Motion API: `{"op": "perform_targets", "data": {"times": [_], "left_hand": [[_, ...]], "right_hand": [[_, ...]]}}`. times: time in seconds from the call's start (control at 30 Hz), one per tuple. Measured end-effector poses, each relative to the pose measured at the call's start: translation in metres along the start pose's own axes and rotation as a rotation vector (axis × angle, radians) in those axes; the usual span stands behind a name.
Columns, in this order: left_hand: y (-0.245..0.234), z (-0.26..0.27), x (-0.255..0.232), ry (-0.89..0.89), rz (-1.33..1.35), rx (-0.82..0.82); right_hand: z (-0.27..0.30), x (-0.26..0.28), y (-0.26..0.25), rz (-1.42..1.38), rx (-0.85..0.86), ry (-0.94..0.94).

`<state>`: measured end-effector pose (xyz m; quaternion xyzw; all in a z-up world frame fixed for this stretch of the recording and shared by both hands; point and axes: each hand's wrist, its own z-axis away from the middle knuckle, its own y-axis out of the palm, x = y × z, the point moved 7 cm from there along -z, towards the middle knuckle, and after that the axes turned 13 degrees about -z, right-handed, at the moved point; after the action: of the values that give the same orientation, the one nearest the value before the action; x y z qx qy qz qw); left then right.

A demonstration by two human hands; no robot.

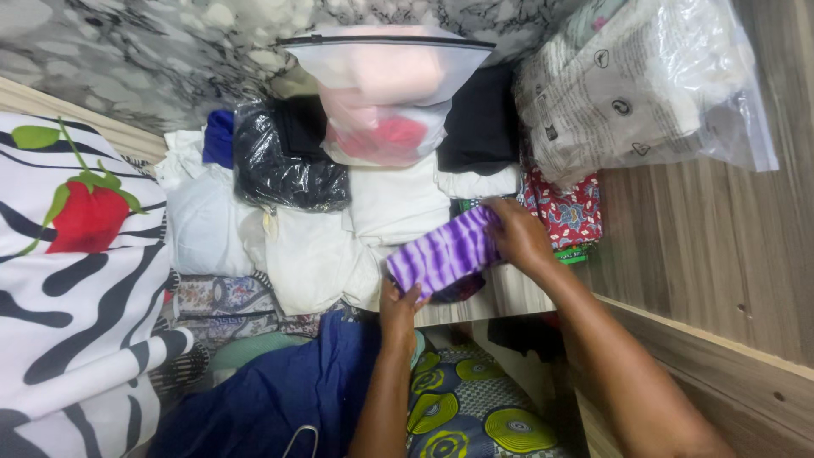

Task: The person picks up a purple and white cloth, folds it, and then places a black item onto a white hanger.

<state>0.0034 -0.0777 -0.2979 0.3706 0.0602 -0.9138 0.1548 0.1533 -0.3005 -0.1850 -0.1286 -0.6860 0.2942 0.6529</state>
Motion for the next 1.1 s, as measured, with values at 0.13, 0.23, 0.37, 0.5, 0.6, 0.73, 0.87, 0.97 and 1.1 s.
{"op": "perform_targets", "data": {"times": [0.13, 0.23, 0.37, 0.5, 0.6, 0.73, 0.87, 0.97, 1.1], "left_hand": [[0.012, -0.010, -0.018, 0.014, 0.076, 0.051], [0.013, -0.008, -0.020, -0.104, -0.085, -0.001], [0.012, 0.002, -0.030, 0.062, -0.091, -0.012], [0.003, 0.018, -0.075, 0.313, -0.195, -0.019], [0.000, -0.001, -0.117, 0.376, -0.180, -0.071], [-0.005, -0.025, -0.151, 0.455, -0.322, -0.312], [0.027, -0.024, -0.163, 0.714, -1.400, -0.601], [0.043, -0.031, -0.150, 0.754, -1.608, -0.420], [0.043, -0.045, -0.156, 0.700, -1.576, -0.255]], "right_hand": [[-0.025, -0.014, 0.019, 0.125, 0.037, 0.077], [-0.031, -0.029, 0.030, 0.104, 0.039, 0.072], [-0.025, -0.037, 0.024, 0.007, 0.057, 0.073], [-0.027, -0.021, -0.006, -0.218, 0.065, 0.061], [-0.047, -0.001, -0.025, -0.349, -0.004, -0.034], [-0.069, 0.011, -0.010, -0.012, -0.110, 0.144], [-0.041, 0.039, 0.014, 0.343, -0.299, -0.143], [-0.037, 0.031, 0.051, 0.402, -0.112, -0.246], [-0.046, 0.013, 0.059, 0.380, -0.007, -0.228]]}}
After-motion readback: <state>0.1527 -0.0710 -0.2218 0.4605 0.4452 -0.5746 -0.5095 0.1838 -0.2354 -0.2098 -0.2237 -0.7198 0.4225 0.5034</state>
